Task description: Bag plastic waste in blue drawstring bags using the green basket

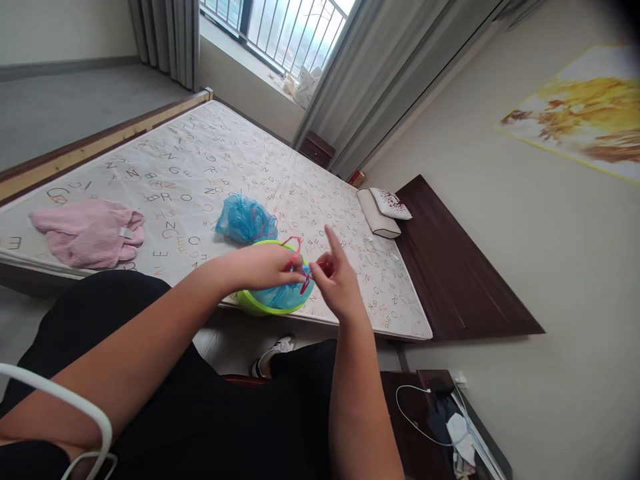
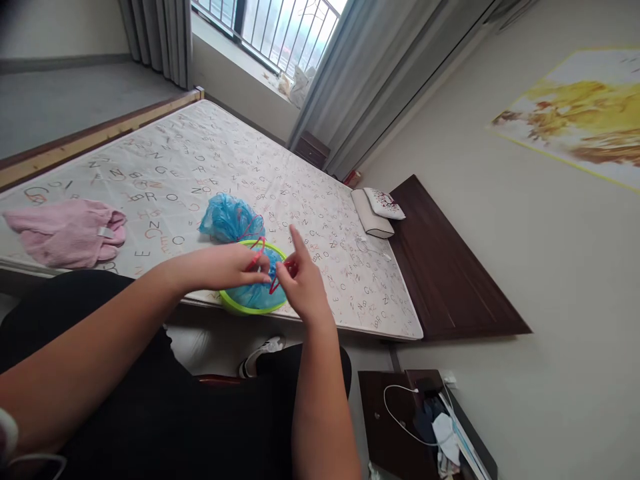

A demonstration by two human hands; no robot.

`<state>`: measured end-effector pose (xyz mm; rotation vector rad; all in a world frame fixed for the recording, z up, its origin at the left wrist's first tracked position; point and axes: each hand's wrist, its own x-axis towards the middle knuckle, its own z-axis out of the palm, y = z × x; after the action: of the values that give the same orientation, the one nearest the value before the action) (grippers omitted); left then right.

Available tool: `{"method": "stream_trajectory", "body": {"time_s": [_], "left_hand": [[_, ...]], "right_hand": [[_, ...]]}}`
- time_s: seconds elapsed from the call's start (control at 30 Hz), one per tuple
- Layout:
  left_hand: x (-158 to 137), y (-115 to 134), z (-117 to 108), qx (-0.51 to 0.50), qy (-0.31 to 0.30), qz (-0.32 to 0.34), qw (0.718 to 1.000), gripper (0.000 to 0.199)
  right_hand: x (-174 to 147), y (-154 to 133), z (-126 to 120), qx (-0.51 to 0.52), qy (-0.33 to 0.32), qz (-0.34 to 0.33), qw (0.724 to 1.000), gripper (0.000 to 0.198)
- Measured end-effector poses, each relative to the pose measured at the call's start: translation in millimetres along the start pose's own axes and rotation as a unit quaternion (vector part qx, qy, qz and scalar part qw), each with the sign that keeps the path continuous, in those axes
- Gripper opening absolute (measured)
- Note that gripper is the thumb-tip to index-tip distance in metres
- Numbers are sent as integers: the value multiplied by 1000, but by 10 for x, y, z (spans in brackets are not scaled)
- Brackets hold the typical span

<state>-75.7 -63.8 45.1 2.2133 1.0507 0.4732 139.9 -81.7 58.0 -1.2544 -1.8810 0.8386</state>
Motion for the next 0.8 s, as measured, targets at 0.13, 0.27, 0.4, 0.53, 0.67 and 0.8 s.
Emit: {"method": "stream_trajectory", "body": {"time_s": [0.13, 0.27, 0.4, 0.53, 0.67, 0.8], "left_hand": [[-44, 124, 103, 34, -53, 0, 998, 34], [-37, 47, 86, 49, 11, 52, 997, 25], [48, -32, 137, 47, 277, 116, 953, 21], [155, -80, 325, -149, 264, 114, 946, 58], [231, -99, 478, -345, 191, 87, 915, 47], [272, -95, 549, -312, 177, 104, 927, 31]], "right_hand": [[44, -107, 46, -92, -103, -59, 989, 50], [62, -73, 9, -70, -56, -59, 994, 21], [46, -31, 25, 87, 82, -8, 993, 13], [76, -25, 65, 269, 140, 31, 952, 12], [139, -9, 57, 341, 187, 67, 919, 14], [155, 24, 34, 362, 207, 100, 903, 17]]}}
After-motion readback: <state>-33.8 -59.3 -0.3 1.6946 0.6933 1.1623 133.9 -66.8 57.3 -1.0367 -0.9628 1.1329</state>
